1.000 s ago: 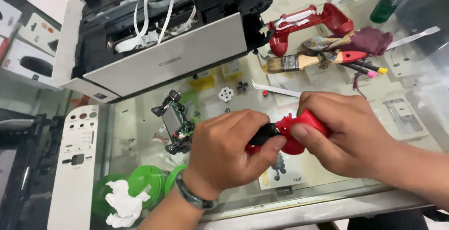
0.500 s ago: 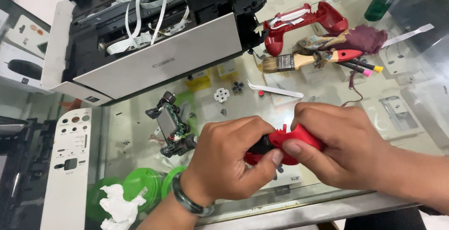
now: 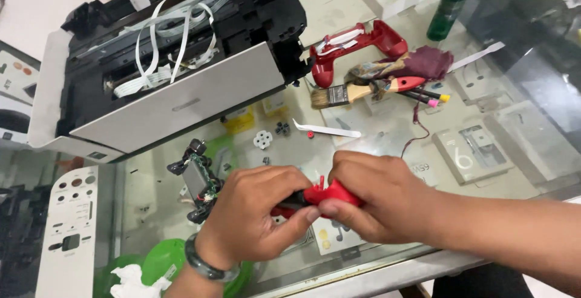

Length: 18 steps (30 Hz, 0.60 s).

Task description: Disassembling a red game controller to access and remove internal components on a repair bench.

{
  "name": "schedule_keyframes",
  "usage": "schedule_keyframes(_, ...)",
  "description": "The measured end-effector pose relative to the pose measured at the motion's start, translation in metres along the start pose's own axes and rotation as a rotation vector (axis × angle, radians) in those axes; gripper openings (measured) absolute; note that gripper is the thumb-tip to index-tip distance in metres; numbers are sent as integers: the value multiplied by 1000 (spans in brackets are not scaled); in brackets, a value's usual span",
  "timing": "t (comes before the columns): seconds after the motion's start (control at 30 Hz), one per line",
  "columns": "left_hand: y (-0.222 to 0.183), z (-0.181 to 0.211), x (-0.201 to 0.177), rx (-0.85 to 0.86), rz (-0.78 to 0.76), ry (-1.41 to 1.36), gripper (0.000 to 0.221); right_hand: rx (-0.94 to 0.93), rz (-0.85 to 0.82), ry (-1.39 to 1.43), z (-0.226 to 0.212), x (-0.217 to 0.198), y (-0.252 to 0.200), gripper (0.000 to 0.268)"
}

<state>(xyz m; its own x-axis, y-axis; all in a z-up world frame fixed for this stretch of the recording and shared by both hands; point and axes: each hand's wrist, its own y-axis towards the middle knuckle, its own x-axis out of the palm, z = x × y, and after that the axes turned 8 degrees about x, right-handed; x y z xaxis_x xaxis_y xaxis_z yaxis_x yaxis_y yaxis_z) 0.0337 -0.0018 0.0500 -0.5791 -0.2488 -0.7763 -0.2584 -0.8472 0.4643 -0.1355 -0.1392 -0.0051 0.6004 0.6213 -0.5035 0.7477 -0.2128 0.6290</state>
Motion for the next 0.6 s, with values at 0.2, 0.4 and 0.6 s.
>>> schedule_keyframes(0.2, 2, 9, -4, 24, -119, -49, 32, -71, -83, 76, -6, -16, 4, 37)
schedule_keyframes(0.4, -32, -27, -4, -476, 513, -680, 53, 182, 248, -490, 59, -86, 45, 50)
schedule_keyframes(0.6, -25, -31, -4, -581, 788, -934, 34, 1220, -327, -928, 112, -163, 48, 48)
